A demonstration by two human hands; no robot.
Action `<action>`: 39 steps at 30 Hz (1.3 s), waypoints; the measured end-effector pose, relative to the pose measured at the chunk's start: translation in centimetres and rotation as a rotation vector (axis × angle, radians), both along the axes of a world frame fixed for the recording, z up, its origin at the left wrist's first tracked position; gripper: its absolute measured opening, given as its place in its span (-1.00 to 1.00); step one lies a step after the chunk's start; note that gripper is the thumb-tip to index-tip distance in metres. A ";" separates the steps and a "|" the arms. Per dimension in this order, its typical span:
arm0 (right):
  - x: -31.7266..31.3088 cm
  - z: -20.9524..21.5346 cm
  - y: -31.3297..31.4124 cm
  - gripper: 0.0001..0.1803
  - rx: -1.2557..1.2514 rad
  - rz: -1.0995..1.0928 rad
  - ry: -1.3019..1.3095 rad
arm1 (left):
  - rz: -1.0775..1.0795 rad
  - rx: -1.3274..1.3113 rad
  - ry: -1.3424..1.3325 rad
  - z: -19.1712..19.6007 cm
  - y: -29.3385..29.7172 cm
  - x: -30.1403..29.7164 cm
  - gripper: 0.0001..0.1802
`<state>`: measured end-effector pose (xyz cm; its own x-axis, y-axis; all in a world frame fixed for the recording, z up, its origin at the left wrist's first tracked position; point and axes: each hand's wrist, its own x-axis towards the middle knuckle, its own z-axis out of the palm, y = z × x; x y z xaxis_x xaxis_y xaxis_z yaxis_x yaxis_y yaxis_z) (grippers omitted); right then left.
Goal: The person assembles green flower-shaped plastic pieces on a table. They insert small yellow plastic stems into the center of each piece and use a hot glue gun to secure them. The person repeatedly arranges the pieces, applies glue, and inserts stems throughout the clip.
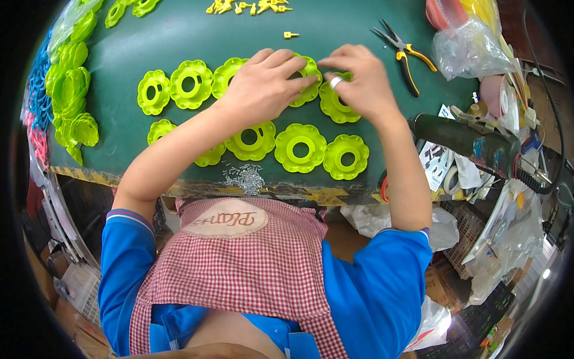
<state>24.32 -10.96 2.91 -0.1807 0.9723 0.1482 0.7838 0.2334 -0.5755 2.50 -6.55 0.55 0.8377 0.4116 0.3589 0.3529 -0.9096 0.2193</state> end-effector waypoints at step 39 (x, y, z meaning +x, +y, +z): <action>-8.8 -1.0 1.9 -0.83 0.094 0.190 -0.169 | 0.146 -0.228 -0.112 0.5 -0.2 -9.2 -0.84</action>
